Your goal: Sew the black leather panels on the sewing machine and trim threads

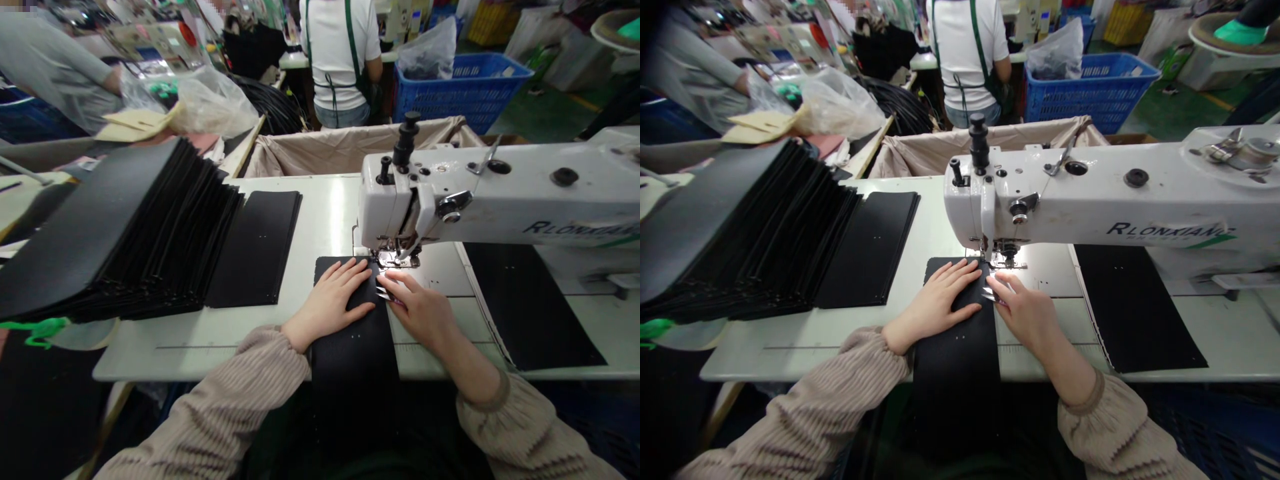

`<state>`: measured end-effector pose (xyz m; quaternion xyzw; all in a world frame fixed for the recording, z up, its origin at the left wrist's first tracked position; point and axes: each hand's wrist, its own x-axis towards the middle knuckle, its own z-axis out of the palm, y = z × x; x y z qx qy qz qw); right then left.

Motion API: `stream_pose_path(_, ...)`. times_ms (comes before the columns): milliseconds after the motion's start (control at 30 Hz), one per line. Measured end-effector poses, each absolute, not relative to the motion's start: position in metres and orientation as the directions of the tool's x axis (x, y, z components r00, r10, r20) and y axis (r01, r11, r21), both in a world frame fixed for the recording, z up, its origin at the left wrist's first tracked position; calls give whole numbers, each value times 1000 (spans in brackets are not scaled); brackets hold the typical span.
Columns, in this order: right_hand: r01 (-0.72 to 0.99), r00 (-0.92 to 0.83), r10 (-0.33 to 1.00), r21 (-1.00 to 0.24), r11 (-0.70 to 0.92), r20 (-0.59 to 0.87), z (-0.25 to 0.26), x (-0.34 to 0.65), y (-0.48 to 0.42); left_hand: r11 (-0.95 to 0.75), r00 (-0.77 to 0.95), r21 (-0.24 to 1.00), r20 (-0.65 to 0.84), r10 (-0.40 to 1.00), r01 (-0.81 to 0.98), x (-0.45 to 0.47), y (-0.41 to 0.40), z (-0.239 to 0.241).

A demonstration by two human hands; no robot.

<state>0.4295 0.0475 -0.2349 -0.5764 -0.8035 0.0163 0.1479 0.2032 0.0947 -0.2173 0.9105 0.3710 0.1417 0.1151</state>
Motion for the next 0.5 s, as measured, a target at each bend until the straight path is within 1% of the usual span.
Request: stream_pose_path(500,920,-294,931,-201,337,215,-236,431,47,-709,693,301,176,699,638,202,94,-215)
